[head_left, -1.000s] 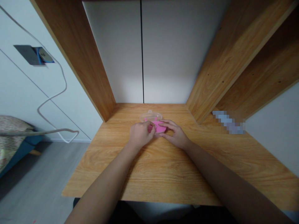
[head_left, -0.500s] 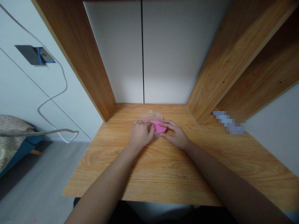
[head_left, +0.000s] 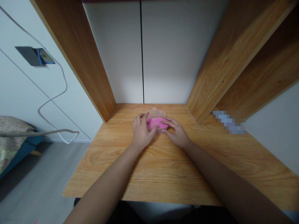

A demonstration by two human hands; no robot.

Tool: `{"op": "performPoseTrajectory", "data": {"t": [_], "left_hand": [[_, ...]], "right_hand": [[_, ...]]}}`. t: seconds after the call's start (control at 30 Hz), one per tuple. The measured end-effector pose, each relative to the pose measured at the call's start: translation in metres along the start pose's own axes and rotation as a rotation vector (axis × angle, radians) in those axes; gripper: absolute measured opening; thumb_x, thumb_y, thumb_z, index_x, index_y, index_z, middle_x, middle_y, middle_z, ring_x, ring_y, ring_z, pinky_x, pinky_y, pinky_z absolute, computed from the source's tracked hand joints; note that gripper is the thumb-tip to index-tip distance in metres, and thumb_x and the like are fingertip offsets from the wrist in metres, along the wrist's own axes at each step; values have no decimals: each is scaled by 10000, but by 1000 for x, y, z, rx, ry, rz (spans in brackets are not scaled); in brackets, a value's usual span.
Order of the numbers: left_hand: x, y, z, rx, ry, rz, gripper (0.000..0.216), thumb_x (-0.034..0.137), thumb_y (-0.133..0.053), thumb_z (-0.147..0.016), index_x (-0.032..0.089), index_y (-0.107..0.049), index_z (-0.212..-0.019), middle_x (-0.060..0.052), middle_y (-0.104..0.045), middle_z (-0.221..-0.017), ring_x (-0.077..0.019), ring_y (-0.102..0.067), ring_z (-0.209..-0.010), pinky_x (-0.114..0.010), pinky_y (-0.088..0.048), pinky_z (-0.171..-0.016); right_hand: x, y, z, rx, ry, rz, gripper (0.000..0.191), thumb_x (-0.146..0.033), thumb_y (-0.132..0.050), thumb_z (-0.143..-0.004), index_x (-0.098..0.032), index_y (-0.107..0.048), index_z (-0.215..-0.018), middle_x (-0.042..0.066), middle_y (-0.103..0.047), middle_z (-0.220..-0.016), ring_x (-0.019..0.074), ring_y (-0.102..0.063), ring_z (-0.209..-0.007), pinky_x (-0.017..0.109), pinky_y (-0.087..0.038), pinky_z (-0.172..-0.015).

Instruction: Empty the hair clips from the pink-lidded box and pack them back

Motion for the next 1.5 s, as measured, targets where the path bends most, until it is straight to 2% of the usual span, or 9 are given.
{"op": "performPoseTrajectory", "data": {"t": [0.13, 0.4, 0.53, 0.67, 0.8, 0.97, 1.1, 1.3, 1.5], "left_hand": [[-9, -10, 1, -103, -10, 30, 843, 561, -708, -814, 167, -379, -1483, -199, -486, -1452, -357, -457, -1364, -530, -381, -1124], [-11, -11, 0, -102, 0, 171, 803, 479, -748, -801, 162, -400, -1452, -175, -560, -1393, -297, -574, -1266, -452, -474, -1085], [-13, -15, 0, -101, 66, 186, 898, 518, -766, -768, 139, -366, -1477, -205, -511, -1446, -321, -549, -1303, -461, -471, -1088], [-14, -17, 1, -196, 179, 196, 940, 568, -746, -771, 103, -357, -1489, -211, -588, -1371, -328, -611, -1227, -440, -515, -1021], [-12, -14, 1, -213, 181, 178, 900, 588, -731, -779, 99, -406, -1462, -204, -617, -1345, -321, -631, -1202, -413, -532, -987], [-8, -10, -1, -210, 147, 171, 778, 581, -741, -773, 140, -504, -1368, -162, -678, -1242, -293, -680, -1089, -377, -559, -897], [-7, -8, -1, -213, 141, 166, 751, 579, -734, -781, 144, -508, -1349, -154, -687, -1219, -282, -689, -1054, -363, -557, -872], [-4, -7, -2, -227, 147, 166, 735, 579, -731, -788, 148, -511, -1342, -154, -686, -1221, -281, -686, -1057, -355, -552, -864], [-6, -7, -1, -223, 145, 168, 748, 592, -723, -789, 153, -505, -1354, -155, -682, -1233, -284, -685, -1061, -361, -552, -864]], "right_hand": [[3, 0, 0, 9, -26, 6, 445, -242, -680, -886, -305, -632, -1324, 86, -565, -1398, 268, -536, -1308, 502, -452, -1121], [6, -2, 0, 37, -30, -11, 448, -290, -715, -866, -306, -642, -1308, 85, -574, -1388, 272, -550, -1292, 492, -500, -1080], [4, -1, 0, 29, -43, 5, 445, -280, -703, -874, -294, -639, -1313, 93, -571, -1387, 269, -548, -1295, 485, -491, -1090], [4, -2, -1, 23, -39, 23, 441, -275, -689, -881, -291, -630, -1318, 95, -558, -1397, 274, -537, -1305, 493, -492, -1088], [6, -5, 0, 49, -51, 13, 544, -284, -703, -867, -291, -550, -1388, 104, -546, -1396, 282, -540, -1303, 477, -534, -1037], [11, -9, 2, 60, -131, -45, 653, -325, -715, -856, -267, -451, -1450, 129, -590, -1360, 270, -650, -1135, 459, -579, -948], [10, -8, 3, 22, -158, -39, 644, -334, -700, -867, -274, -451, -1458, 116, -628, -1338, 246, -688, -1024, 455, -579, -936], [2, -6, 2, 14, -151, -40, 626, -290, -687, -867, -270, -471, -1454, 113, -609, -1373, 245, -677, -1072, 427, -574, -947], [2, -7, 3, -12, -188, -31, 643, -297, -671, -874, -258, -451, -1477, 112, -632, -1345, 232, -692, -1009, 434, -575, -947]]}}
Point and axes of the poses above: each hand's wrist, its own z-axis away from the middle knuckle, its own y-axis out of the back of the hand, x = y × z, the point moved 1 cm from there along -z, towards the middle knuckle
